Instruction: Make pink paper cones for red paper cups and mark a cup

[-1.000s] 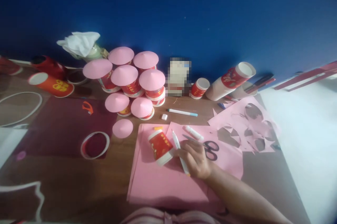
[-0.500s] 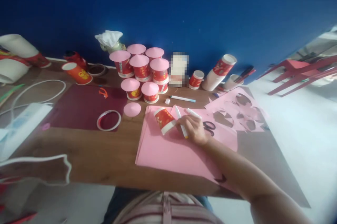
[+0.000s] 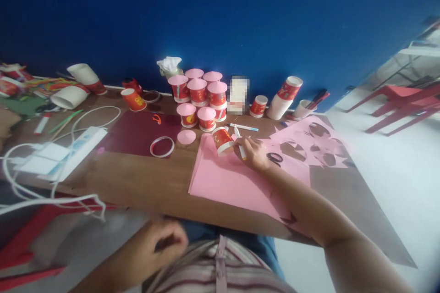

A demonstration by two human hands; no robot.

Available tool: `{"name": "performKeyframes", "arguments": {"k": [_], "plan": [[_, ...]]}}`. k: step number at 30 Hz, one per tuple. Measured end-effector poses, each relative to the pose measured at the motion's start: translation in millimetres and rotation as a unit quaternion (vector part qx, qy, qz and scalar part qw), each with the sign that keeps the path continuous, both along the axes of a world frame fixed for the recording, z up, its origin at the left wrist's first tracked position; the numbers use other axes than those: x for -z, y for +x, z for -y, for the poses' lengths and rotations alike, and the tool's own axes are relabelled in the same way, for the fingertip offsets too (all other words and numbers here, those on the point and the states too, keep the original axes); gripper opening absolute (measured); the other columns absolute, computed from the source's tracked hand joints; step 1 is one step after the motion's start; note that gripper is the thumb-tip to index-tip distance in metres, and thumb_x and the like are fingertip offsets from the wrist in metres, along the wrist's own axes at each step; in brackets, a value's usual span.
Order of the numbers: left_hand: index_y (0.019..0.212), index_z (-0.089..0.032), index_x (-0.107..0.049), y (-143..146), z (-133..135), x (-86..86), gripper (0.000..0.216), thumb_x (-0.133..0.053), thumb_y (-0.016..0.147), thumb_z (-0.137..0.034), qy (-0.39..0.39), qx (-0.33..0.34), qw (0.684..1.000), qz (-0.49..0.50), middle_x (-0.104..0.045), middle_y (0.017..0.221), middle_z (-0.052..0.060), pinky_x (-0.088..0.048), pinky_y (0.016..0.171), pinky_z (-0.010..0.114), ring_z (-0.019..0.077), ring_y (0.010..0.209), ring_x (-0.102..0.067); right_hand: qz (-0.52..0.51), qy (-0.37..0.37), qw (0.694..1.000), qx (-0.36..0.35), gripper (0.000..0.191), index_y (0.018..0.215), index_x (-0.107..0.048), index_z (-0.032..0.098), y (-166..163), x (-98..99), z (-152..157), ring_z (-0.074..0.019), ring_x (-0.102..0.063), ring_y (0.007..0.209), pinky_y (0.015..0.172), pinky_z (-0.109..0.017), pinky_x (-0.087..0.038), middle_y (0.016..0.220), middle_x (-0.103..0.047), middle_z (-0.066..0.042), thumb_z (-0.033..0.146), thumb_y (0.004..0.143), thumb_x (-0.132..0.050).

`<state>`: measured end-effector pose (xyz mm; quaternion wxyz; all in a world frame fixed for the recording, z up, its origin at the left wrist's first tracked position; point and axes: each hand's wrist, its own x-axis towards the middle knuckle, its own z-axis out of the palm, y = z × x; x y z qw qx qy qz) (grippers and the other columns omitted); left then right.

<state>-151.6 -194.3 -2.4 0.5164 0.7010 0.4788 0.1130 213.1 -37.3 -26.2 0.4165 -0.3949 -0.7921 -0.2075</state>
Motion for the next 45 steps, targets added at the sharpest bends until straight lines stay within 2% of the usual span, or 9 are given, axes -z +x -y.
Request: {"name": "performKeyframes", "arguments": {"k": [2, 5, 9, 15, 28, 32, 36, 39, 45], "plan": [[0.095, -0.022, -0.072, 47, -52, -19.2, 0.019, -0.073, 0.091, -0.04, 0.004, -0.111, 0.985, 0.134, -0.071, 0.087, 0.0, -0.052, 0.077, 0.025, 0.0151, 0.084, -0.065, -0.008, 0.01, 1.0, -0.001, 0.006, 0.095, -0.061, 0.02, 0, -7.6, 2, -0.013, -0.057, 0.059, 0.058, -0.026, -0.042, 0.07, -0.065, 0.001, 0.016, 0.098, -0.059], [0.112, -0.022, -0.066, 115, -120, -36.5, 0.043, -0.087, 0.079, -0.038, 0.022, -0.252, 0.903, 0.347, -0.07, 0.11, 0.003, -0.05, 0.092, 0.026, 0.0169, 0.105, -0.065, -0.018, 0.024, 1.0, 0.004, 0.007, 0.097, -0.06, 0.021, 1, -22.1, 8, -0.0132, -0.056, 0.057, 0.058, -0.027, -0.042, 0.069, -0.064, 0.002, 0.014, 0.096, -0.06], [0.125, -0.021, -0.065, 167, -163, -41.0, 0.048, -0.08, 0.086, -0.046, -0.106, -0.166, 0.868, 0.456, -0.069, 0.118, 0.006, -0.05, 0.087, 0.028, 0.0178, 0.104, -0.065, -0.003, 0.059, 0.998, -0.001, 0.012, 0.1, -0.059, 0.021, 4, -34.2, 18, -0.013, -0.052, 0.055, 0.056, -0.029, -0.04, 0.068, -0.061, 0.003, 0.011, 0.094, -0.061], [0.117, -0.022, -0.068, 177, -179, -21.0, 0.04, -0.085, 0.08, -0.02, -0.168, -0.103, 0.864, 0.463, -0.074, 0.103, 0.0, -0.05, 0.088, 0.028, 0.0163, 0.096, -0.068, 0.044, 0.033, 0.998, -0.026, 0.016, 0.107, -0.061, 0.022, 7, -24.4, 19, -0.0145, -0.055, 0.058, 0.059, -0.03, -0.043, 0.067, -0.058, 0.004, 0.01, 0.096, -0.062], [0.118, -0.018, -0.071, 166, -184, 18.3, 0.04, -0.082, 0.083, -0.032, -0.256, -0.069, 0.817, 0.512, -0.077, 0.109, 0.009, -0.058, 0.083, 0.039, 0.0293, 0.099, -0.076, -0.208, -0.162, 0.96, -0.098, 0.031, 0.135, -0.057, 0.024, 8, -32.6, 28, -0.021, -0.067, 0.075, 0.072, -0.039, -0.057, 0.086, -0.071, -0.004, 0.035, 0.107, -0.054], [0.121, -0.022, -0.07, 169, -182, 19.5, 0.044, -0.084, 0.08, -0.028, -0.277, -0.071, 0.815, 0.505, -0.077, 0.108, 0.005, -0.058, 0.089, 0.041, 0.0255, 0.1, -0.075, -0.364, -0.236, 0.893, -0.123, 0.029, 0.113, -0.069, 0.025, 7, -54.3, 36, -0.0218, -0.068, 0.076, 0.07, -0.04, -0.057, 0.082, -0.069, -0.004, 0.05, 0.104, -0.058], [0.119, -0.022, -0.071, 173, -181, 20.5, 0.044, -0.087, 0.078, -0.027, -0.255, -0.079, 0.826, 0.496, -0.075, 0.106, 0.003, -0.055, 0.093, 0.036, 0.0207, 0.1, -0.071, -0.56, -0.325, 0.746, -0.153, 0.03, 0.08, -0.057, 0.024, -1, -59.4, 34, -0.0129, -0.056, 0.052, 0.05, -0.029, -0.05, 0.065, -0.055, 0.004, 0.046, 0.097, -0.068], [0.121, -0.023, -0.071, 175, -181, 19.6, 0.048, -0.089, 0.077, -0.03, -0.225, -0.078, 0.838, 0.49, -0.076, 0.111, 0.004, -0.053, 0.097, 0.035, 0.0216, 0.105, -0.07, -0.626, -0.363, 0.662, -0.193, 0.028, 0.082, -0.057, 0.024, -10, -49.1, 27, -0.0109, -0.049, 0.046, 0.044, -0.026, -0.045, 0.061, -0.049, 0.006, 0.046, 0.095, -0.068], [0.127, -0.02, -0.067, 173, -182, 13.7, 0.046, -0.082, 0.085, -0.033, -0.183, 0.013, 0.859, 0.479, -0.076, 0.116, 0.01, -0.051, 0.107, 0.044, 0.0281, 0.115, -0.07, -0.638, -0.403, 0.613, -0.234, 0.03, 0.085, -0.058, 0.023, -21, -22.3, 18, -0.0126, -0.053, 0.052, 0.047, -0.027, -0.049, 0.065, -0.052, 0.005, 0.051, 0.094, -0.065]]}}
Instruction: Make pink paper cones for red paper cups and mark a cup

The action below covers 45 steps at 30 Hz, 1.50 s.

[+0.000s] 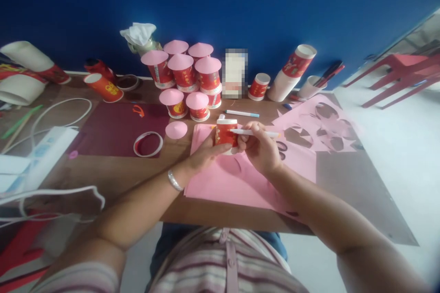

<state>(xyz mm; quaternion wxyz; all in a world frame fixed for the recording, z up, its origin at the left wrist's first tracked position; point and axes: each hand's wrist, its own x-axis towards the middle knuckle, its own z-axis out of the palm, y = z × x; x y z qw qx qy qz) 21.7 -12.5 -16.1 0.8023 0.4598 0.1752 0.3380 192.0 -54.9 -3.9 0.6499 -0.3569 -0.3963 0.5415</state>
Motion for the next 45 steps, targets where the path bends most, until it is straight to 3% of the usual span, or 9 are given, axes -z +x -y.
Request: {"name": "performKeyframes", "arguments": {"k": [5, 8, 12, 19, 22, 27, 32, 37, 45], "plan": [[0.141, -0.022, -0.057, -3, -2, -0.7, 0.066, -0.083, 0.081, -0.024, 0.015, 0.052, 0.998, 0.015, -0.071, 0.128, 0.013, -0.049, 0.111, 0.05, 0.0322, 0.126, -0.065, -0.026, -0.003, 1.0, 0.003, 0.032, 0.085, -0.06, 0.023, 6, 5.6, 0, -0.0118, -0.055, 0.051, 0.046, -0.025, -0.049, 0.065, -0.055, 0.005, 0.051, 0.089, -0.074], [0.137, -0.023, -0.06, -4, -4, 3.8, 0.06, -0.082, 0.081, -0.025, 0.019, 0.056, 0.998, 0.026, -0.071, 0.127, 0.013, -0.049, 0.111, 0.049, 0.0325, 0.125, -0.066, -0.041, -0.001, 0.999, 0.003, 0.033, 0.079, -0.06, 0.022, 8, 1.8, 1, -0.0113, -0.056, 0.051, 0.047, -0.025, -0.05, 0.065, -0.056, 0.005, 0.049, 0.086, -0.079], [0.133, -0.026, -0.063, -5, -7, 9.2, 0.054, -0.082, 0.082, -0.025, 0.021, 0.03, 0.999, 0.026, -0.072, 0.123, 0.008, -0.052, 0.105, 0.042, 0.026, 0.115, -0.07, -0.047, 0.018, 0.999, -0.002, 0.029, 0.076, -0.06, 0.022, 7, -6.4, 4, -0.0113, -0.059, 0.053, 0.049, -0.025, -0.052, 0.067, -0.059, 0.006, 0.041, 0.089, -0.078], [0.119, -0.024, -0.07, -1, -5, 9.1, 0.041, -0.086, 0.081, -0.021, -0.02, 0.03, 0.999, -0.003, -0.074, 0.111, 0.005, -0.054, 0.099, 0.036, 0.0206, 0.107, -0.07, 0.081, 0.122, 0.989, 0.007, 0.014, 0.098, -0.071, 0.024, 3, -6.8, 15, -0.0169, -0.069, 0.072, 0.068, -0.034, -0.059, 0.082, -0.069, 0.0, 0.038, 0.098, -0.072], [0.116, -0.025, -0.071, 0, -4, 6.6, 0.045, -0.089, 0.076, -0.016, -0.044, 0.013, 0.999, -0.014, -0.075, 0.105, 0.002, -0.056, 0.096, 0.036, 0.0186, 0.1, -0.071, 0.101, 0.132, 0.986, -0.004, 0.016, 0.102, -0.069, 0.024, 2, -4.4, 17, -0.0169, -0.069, 0.071, 0.068, -0.035, -0.059, 0.083, -0.069, 0.0, 0.04, 0.1, -0.069], [0.113, -0.022, -0.073, -1, -6, 1.7, 0.037, -0.087, 0.079, -0.018, -0.051, 0.009, 0.999, 0.009, -0.076, 0.109, 0.005, -0.057, 0.101, 0.04, 0.0215, 0.108, -0.072, 0.143, 0.13, 0.979, 0.058, 0.013, 0.101, -0.066, 0.023, 7, -11.5, 19, -0.0147, -0.069, 0.068, 0.063, -0.032, -0.057, 0.083, -0.068, 0.001, 0.036, 0.1, -0.069], [0.112, -0.019, -0.071, -6, -12, 9.4, 0.033, -0.083, 0.081, -0.023, -0.082, -0.005, 0.996, 0.018, -0.077, 0.105, 0.005, -0.057, 0.1, 0.042, 0.0232, 0.102, -0.075, 0.303, 0.183, 0.928, 0.119, 0.008, 0.096, -0.062, 0.022, 12, -24.5, 28, -0.0132, -0.066, 0.062, 0.06, -0.029, -0.053, 0.076, -0.067, 0.002, 0.019, 0.096, -0.069], [0.11, -0.022, -0.069, -5, -10, 12.5, 0.03, -0.078, 0.081, -0.022, -0.096, -0.038, 0.994, 0.036, -0.074, 0.1, 0.0, -0.055, 0.097, 0.04, 0.0208, 0.099, -0.072, 0.435, 0.242, 0.859, 0.118, 0.012, 0.097, -0.058, 0.024, 8, -24.9, 34, -0.015, -0.066, 0.063, 0.058, -0.03, -0.053, 0.074, -0.069, 0.001, 0.014, 0.092, -0.064], [0.113, -0.021, -0.068, -1, -7, 7.4, 0.03, -0.075, 0.085, -0.029, -0.08, -0.055, 0.995, 0.015, -0.071, 0.102, 0.003, -0.055, 0.089, 0.037, 0.0215, 0.098, -0.07, 0.481, 0.326, 0.805, 0.116, 0.015, 0.1, -0.059, 0.024, 2, -12.5, 34, -0.0158, -0.07, 0.066, 0.058, -0.027, -0.057, 0.078, -0.068, 0.0, 0.013, 0.091, -0.065]]}}
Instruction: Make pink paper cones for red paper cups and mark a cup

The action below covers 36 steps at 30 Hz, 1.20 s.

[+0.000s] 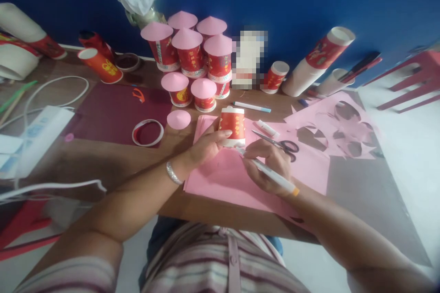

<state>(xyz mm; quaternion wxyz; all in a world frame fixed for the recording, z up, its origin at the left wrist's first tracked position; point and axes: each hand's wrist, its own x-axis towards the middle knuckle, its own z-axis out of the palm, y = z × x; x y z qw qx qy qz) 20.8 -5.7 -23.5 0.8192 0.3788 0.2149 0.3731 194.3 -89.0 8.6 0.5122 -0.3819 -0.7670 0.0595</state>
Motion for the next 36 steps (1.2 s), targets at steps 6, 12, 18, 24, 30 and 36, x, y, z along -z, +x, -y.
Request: {"name": "performKeyframes", "arguments": {"k": [6, 12, 18, 24, 30, 36], "plan": [[0.12, -0.024, -0.067, 1, 1, 0.1, 0.034, -0.074, 0.088, -0.034, 0.009, -0.005, 1.0, -0.012, -0.071, 0.113, 0.004, -0.053, 0.098, 0.039, 0.0231, 0.11, -0.067, -0.005, -0.025, 0.999, 0.027, 0.016, 0.102, -0.058, 0.025, 3, 0.5, 2, -0.0167, -0.071, 0.068, 0.058, -0.028, -0.058, 0.079, -0.069, 0.0, 0.014, 0.092, -0.065], [0.124, -0.025, -0.066, 1, 2, 1.1, 0.035, -0.072, 0.091, -0.036, 0.015, -0.005, 1.0, -0.01, -0.069, 0.119, 0.005, -0.056, 0.099, 0.041, 0.0242, 0.113, -0.066, 0.0, -0.034, 0.999, 0.028, 0.018, 0.107, -0.058, 0.025, 6, 1.4, 5, -0.0179, -0.072, 0.072, 0.061, -0.03, -0.06, 0.083, -0.071, -0.002, 0.015, 0.093, -0.062], [0.127, -0.025, -0.064, 0, 2, 2.8, 0.038, -0.072, 0.091, -0.036, 0.024, 0.005, 0.999, -0.025, -0.069, 0.118, 0.005, -0.057, 0.097, 0.044, 0.0246, 0.107, -0.068, -0.016, -0.04, 0.999, 0.022, 0.02, 0.107, -0.06, 0.026, 4, 2.2, 5, -0.02, -0.074, 0.073, 0.062, -0.032, -0.061, 0.082, -0.073, -0.002, 0.014, 0.092, -0.064], [0.122, -0.024, -0.065, 0, 0, 3.5, 0.034, -0.072, 0.09, -0.034, 0.037, 0.01, 0.999, -0.019, -0.069, 0.113, 0.005, -0.057, 0.096, 0.043, 0.024, 0.106, -0.068, -0.026, -0.034, 0.999, 0.022, 0.02, 0.102, -0.057, 0.026, 0, 0.9, 1, -0.0172, -0.071, 0.069, 0.056, -0.029, -0.057, 0.079, -0.069, 0.0, 0.013, 0.09, -0.067], [0.117, -0.022, -0.065, -1, -2, 3.7, 0.029, -0.071, 0.09, -0.031, 0.042, 0.0, 0.999, -0.018, -0.071, 0.108, 0.005, -0.055, 0.098, 0.039, 0.0219, 0.104, -0.068, -0.04, -0.051, 0.998, -0.022, 0.021, 0.101, -0.054, 0.027, 1, 0.6, -13, -0.0143, -0.064, 0.062, 0.053, -0.027, -0.052, 0.075, -0.064, 0.003, 0.012, 0.09, -0.063], [0.124, -0.025, -0.062, -1, -1, 1.7, 0.036, -0.071, 0.09, -0.032, 0.008, 0.003, 1.0, -0.026, -0.07, 0.109, 0.003, -0.058, 0.092, 0.041, 0.0224, 0.1, -0.07, -0.031, -0.046, 0.998, -0.025, 0.019, 0.103, -0.055, 0.027, 2, 7.4, -10, -0.0168, -0.069, 0.067, 0.055, -0.029, -0.056, 0.079, -0.066, 0.001, 0.014, 0.09, -0.061]]}}
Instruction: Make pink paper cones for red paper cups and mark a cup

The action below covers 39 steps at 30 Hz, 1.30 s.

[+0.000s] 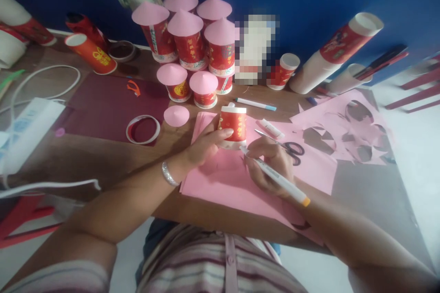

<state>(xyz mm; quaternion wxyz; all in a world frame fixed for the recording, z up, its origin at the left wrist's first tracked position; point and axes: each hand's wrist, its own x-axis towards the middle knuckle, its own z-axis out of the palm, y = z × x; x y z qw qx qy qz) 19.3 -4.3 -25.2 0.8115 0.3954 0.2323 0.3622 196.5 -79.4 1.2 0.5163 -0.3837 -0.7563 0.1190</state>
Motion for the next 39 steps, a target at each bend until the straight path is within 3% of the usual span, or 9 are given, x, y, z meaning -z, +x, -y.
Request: {"name": "performKeyframes", "arguments": {"k": [6, 10, 19, 39], "plan": [[0.115, -0.024, -0.065, 1, 1, 4.7, 0.028, -0.073, 0.089, -0.031, 0.022, -0.022, 1.0, -0.002, -0.07, 0.103, 0.003, -0.057, 0.092, 0.039, 0.0214, 0.098, -0.069, 0.051, 0.048, 0.997, 0.028, 0.018, 0.105, -0.058, 0.027, 4, 5.4, 0, -0.016, -0.069, 0.063, 0.047, -0.027, -0.052, 0.079, -0.067, 0.0, 0.016, 0.093, -0.061], [0.118, -0.023, -0.065, 1, 1, 4.5, 0.033, -0.075, 0.087, -0.031, 0.02, -0.035, 0.999, -0.013, -0.071, 0.111, 0.005, -0.055, 0.094, 0.038, 0.0235, 0.105, -0.069, 0.052, 0.041, 0.997, 0.036, 0.017, 0.107, -0.058, 0.028, 6, 7.8, 0, -0.017, -0.069, 0.064, 0.048, -0.029, -0.053, 0.08, -0.069, -0.001, 0.018, 0.094, -0.063], [0.125, -0.026, -0.063, 1, 2, 2.3, 0.038, -0.074, 0.089, -0.032, 0.028, -0.018, 0.999, -0.015, -0.069, 0.102, 0.002, -0.057, 0.093, 0.039, 0.0218, 0.1, -0.068, 0.04, 0.048, 0.998, 0.016, 0.024, 0.109, -0.059, 0.028, 8, 10.4, -2, -0.0174, -0.07, 0.067, 0.053, -0.028, -0.055, 0.083, -0.07, 0.0, 0.014, 0.091, -0.067], [0.119, -0.024, -0.066, 0, 2, 1.4, 0.03, -0.074, 0.09, -0.03, 0.039, -0.016, 0.999, -0.009, -0.07, 0.104, 0.003, -0.056, 0.094, 0.039, 0.0202, 0.099, -0.068, 0.067, 0.061, 0.996, 0.022, 0.02, 0.108, -0.058, 0.024, 5, 8.0, -5, -0.0154, -0.071, 0.068, 0.053, -0.025, -0.056, 0.082, -0.069, -0.001, 0.014, 0.092, -0.063]]}}
